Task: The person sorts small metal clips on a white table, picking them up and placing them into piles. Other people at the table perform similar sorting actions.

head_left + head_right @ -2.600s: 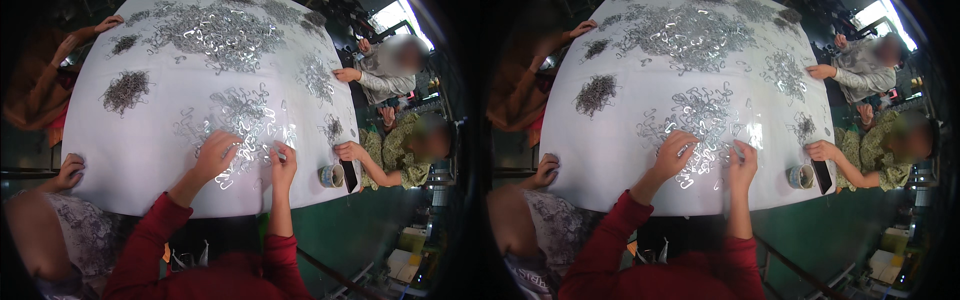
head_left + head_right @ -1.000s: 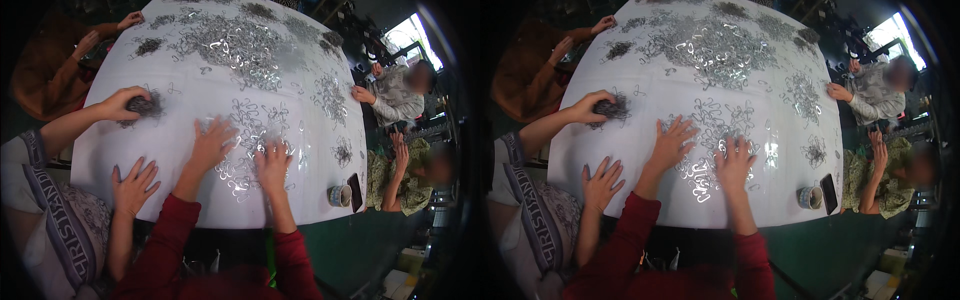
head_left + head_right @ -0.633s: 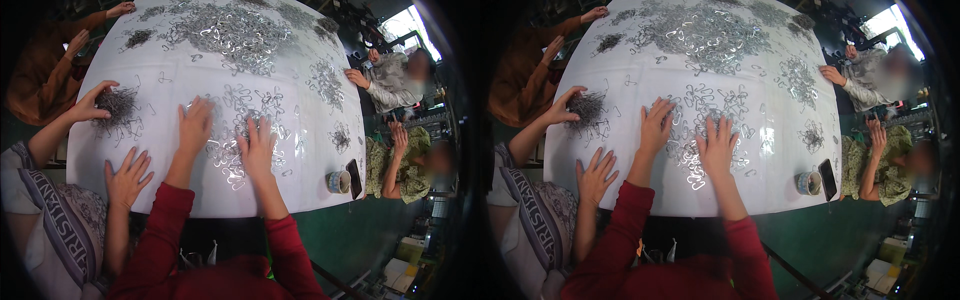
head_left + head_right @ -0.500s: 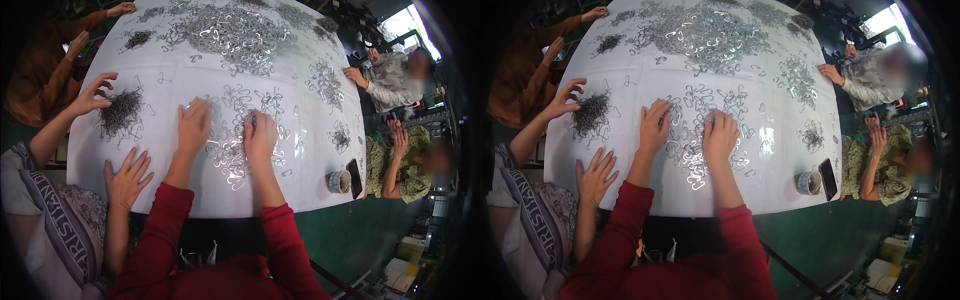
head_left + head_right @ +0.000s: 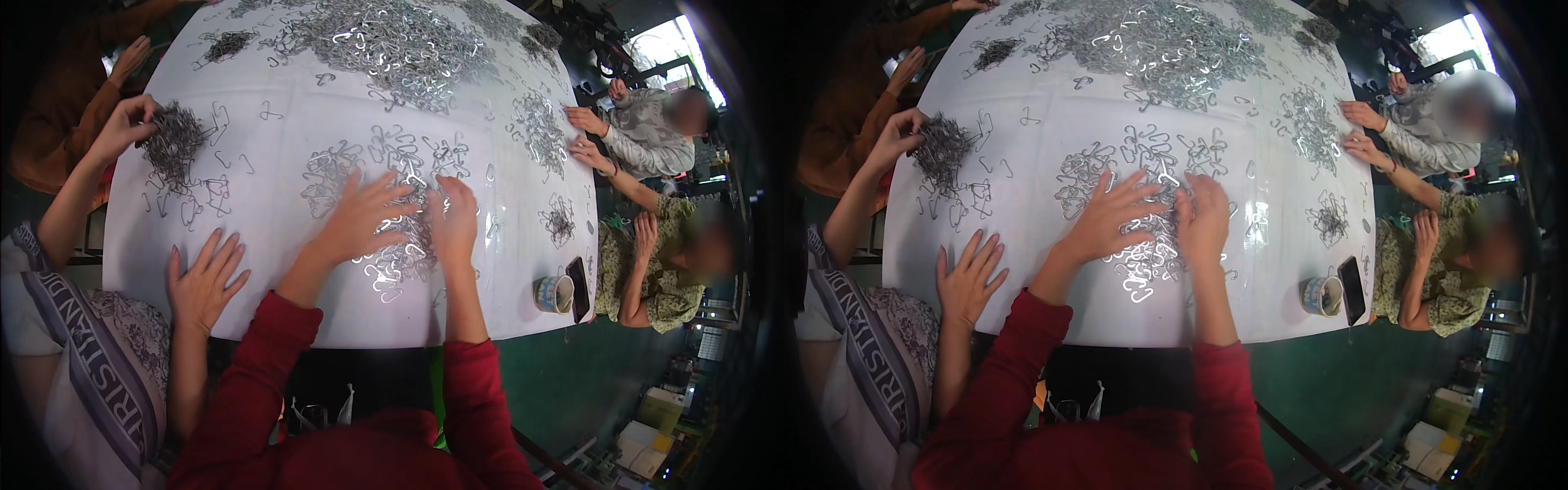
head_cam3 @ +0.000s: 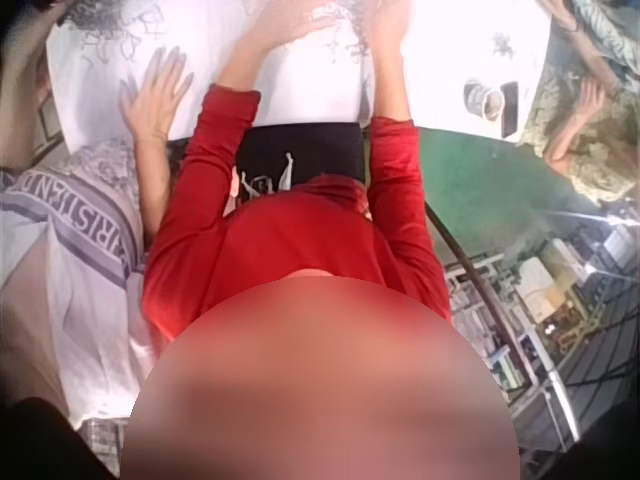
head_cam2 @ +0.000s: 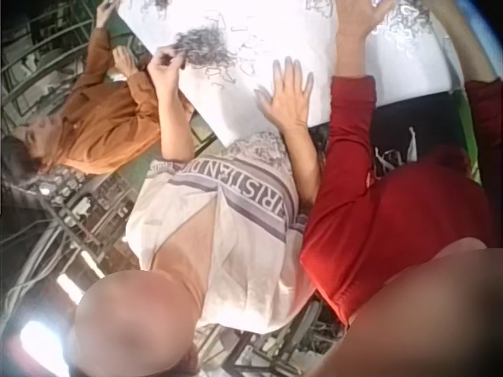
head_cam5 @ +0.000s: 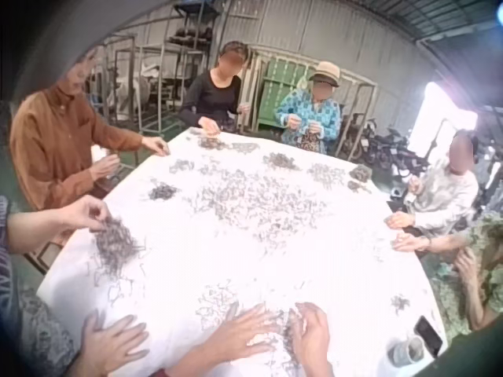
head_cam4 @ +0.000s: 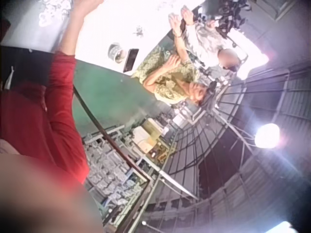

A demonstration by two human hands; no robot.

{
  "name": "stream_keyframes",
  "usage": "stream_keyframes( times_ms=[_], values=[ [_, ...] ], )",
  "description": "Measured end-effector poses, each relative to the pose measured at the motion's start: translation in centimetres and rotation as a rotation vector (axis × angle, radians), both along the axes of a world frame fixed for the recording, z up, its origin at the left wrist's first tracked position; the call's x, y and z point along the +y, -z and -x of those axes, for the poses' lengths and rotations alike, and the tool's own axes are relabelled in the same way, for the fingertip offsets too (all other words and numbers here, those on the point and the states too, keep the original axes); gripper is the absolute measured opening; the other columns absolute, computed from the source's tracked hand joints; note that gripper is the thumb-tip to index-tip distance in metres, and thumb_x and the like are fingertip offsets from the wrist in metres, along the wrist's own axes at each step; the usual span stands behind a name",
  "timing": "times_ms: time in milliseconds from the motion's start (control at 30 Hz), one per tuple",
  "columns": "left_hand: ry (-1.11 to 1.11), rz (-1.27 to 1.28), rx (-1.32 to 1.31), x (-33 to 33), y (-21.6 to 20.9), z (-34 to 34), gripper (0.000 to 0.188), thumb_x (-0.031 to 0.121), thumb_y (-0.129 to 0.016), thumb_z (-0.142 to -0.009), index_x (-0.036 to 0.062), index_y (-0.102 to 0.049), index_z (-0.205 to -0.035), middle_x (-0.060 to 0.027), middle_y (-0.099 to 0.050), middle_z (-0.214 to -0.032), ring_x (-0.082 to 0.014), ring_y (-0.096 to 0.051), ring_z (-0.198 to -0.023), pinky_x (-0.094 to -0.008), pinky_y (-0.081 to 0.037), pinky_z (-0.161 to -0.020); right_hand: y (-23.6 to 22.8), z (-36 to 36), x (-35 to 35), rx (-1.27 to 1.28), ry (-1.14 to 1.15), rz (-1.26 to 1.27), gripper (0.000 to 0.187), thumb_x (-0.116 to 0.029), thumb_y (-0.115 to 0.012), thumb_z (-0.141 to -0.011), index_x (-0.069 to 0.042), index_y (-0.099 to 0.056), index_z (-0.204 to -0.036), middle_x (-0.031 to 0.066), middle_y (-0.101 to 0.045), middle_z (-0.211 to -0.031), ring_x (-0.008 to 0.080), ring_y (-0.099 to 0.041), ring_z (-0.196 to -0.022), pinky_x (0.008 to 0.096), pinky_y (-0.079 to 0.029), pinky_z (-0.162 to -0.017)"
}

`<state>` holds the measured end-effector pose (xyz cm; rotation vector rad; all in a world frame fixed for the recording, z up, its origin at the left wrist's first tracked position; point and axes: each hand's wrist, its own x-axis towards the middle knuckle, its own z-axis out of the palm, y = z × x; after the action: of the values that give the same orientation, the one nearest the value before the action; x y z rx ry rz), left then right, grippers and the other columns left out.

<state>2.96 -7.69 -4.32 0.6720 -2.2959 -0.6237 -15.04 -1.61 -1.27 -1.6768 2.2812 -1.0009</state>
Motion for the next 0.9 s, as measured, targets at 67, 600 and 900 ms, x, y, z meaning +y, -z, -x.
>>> stream_keyframes(
  times_ms=[67, 600, 900],
  values=[
    [-0.045, 0.08, -0.133, 0.1, 0.2, 0.3, 0.029, 0.016, -0.065, -0.089, 0.0183, -0.067, -0.118, -0.0013, -0.06, -0.13, -0.0255, -0.044, -0.135, -0.06, -0.016, -0.114, 1.4, -1.3, 1.5, 0.14, -0.147, 0.114, 0.038, -0.027, -0.064, -0.091, -0.015, -0.06, -0.127, 0.0109, -0.051, -0.138, 0.0328, -0.044, -0.13, 0.0504, -0.035, -0.105],
    [-0.805, 0.009, 0.049, -3.9, 4.2, -2.2, 0.038, 0.016, -0.058, -0.09, 0.0091, -0.057, -0.127, -0.015, -0.05, -0.137, -0.0359, -0.033, -0.139, -0.0654, -0.004, -0.112, 2.3, 0.6, 5.6, -0.019, 0.043, 0.318, 0.037, -0.015, -0.056, -0.093, 0.001, -0.055, -0.126, 0.0164, -0.058, -0.125, 0.0308, -0.053, -0.114, 0.0408, -0.036, -0.102],
    [-0.496, -0.038, -0.368, -1.3, 2.2, -1.8, 0.065, 0.054, -0.046, -0.094, 0.0129, -0.041, -0.145, -0.0103, -0.028, -0.155, -0.034, -0.011, -0.147, -0.0637, -0.008, -0.114, 2.4, 3.8, 11.1, -0.5, 0.235, 0.32, 0.038, -0.02, -0.048, -0.101, 0.006, -0.05, -0.129, 0.0188, -0.056, -0.126, 0.0272, -0.053, -0.115, 0.0367, -0.042, -0.099]
  ],
)
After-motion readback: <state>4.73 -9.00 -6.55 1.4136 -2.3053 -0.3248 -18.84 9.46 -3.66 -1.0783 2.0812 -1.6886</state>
